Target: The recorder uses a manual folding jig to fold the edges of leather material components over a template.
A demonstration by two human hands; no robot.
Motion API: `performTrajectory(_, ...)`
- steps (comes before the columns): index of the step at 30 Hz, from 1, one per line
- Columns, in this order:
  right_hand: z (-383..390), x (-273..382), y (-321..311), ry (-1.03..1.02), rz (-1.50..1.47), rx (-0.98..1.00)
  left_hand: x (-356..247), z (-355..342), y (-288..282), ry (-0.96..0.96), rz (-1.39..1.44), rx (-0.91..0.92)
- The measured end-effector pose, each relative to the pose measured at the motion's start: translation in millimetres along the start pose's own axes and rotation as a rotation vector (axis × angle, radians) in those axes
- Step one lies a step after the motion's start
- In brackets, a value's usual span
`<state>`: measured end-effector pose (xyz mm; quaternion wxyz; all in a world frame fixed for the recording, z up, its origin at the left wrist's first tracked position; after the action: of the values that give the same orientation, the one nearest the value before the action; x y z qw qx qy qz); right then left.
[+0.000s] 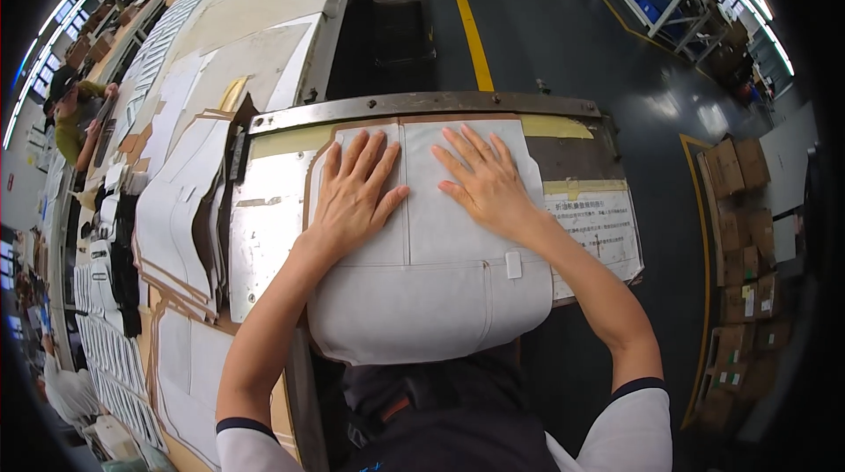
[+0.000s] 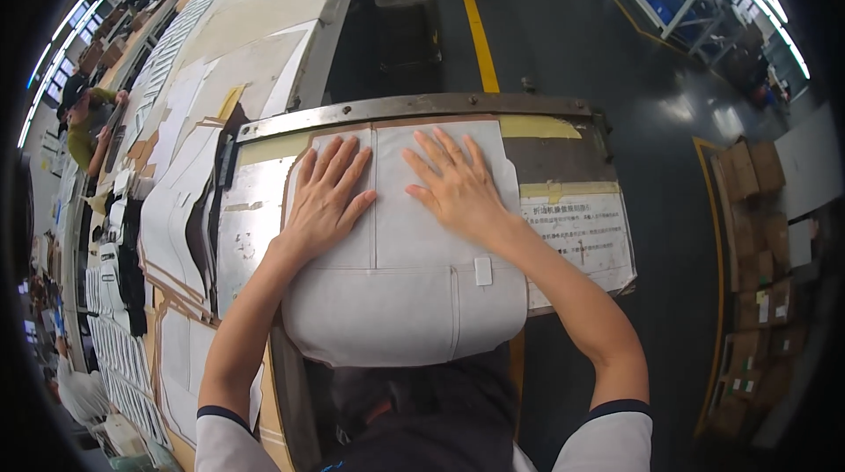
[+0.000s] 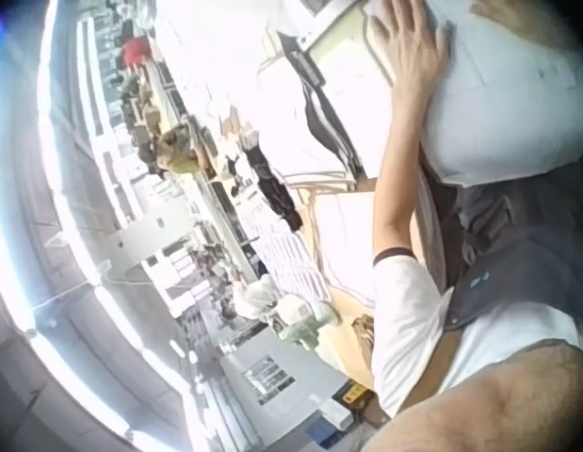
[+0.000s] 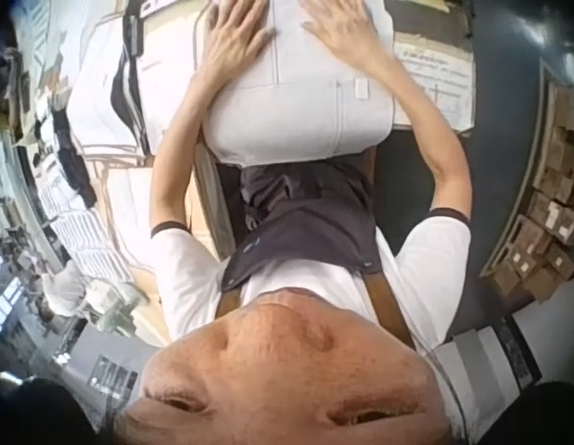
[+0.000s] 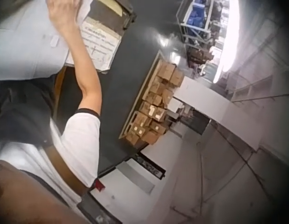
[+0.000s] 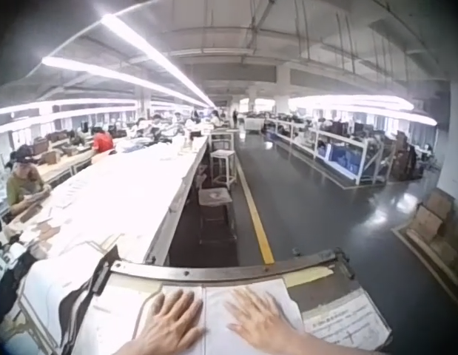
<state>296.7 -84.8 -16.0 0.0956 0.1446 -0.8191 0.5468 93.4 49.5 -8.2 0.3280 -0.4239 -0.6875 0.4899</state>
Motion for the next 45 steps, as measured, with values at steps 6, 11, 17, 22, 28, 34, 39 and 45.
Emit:
performTrajectory(6, -11, 1, -4, -0.013, -0.015, 0.002, 7, -10, -5, -0.010, -0.028, 0.072)
performTrajectory(11, -22, -5, 3, -0.018, -0.007, -0.026, 14, -24, 1, -0.025, -0.064, 0.047)
performTrajectory(17, -30, -4, 9, 0.011, 0.055, -0.046, 3, -42, 5, -0.022, -0.035, -0.148)
performTrajectory(22, -29, -10, 8, -0.046, 0.013, -0.120, -2, -47, 11, -0.091, -0.082, -0.170)
performTrajectory(28, 10, -12, -25, 0.121, 0.173, -0.102, -6, -47, 7, -0.125, -0.111, -0.121)
performTrajectory(34, 9, -24, -17, 0.096, 0.111, -0.195, -5, -47, 12, -0.139, -0.102, -0.100)
performTrajectory(39, 6, -27, -14, 0.086, 0.124, -0.190, -2, -46, 10, -0.143, -0.106, -0.082)
performTrajectory(45, 4, -27, -15, 0.088, 0.176, -0.163, 3, -39, -6, -0.115, -0.019, 0.052)
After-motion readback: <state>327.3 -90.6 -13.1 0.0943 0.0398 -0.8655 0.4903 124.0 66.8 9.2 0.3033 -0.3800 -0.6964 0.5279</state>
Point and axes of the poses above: each hand's wrist, its own z-axis away from the middle knuckle, its own y-axis out of the palm, x = y × z, the point moved 2 cm from there along -z, towards the middle knuckle, and after that the axes turned 9 degrees about -z, right-handed, at the moved point
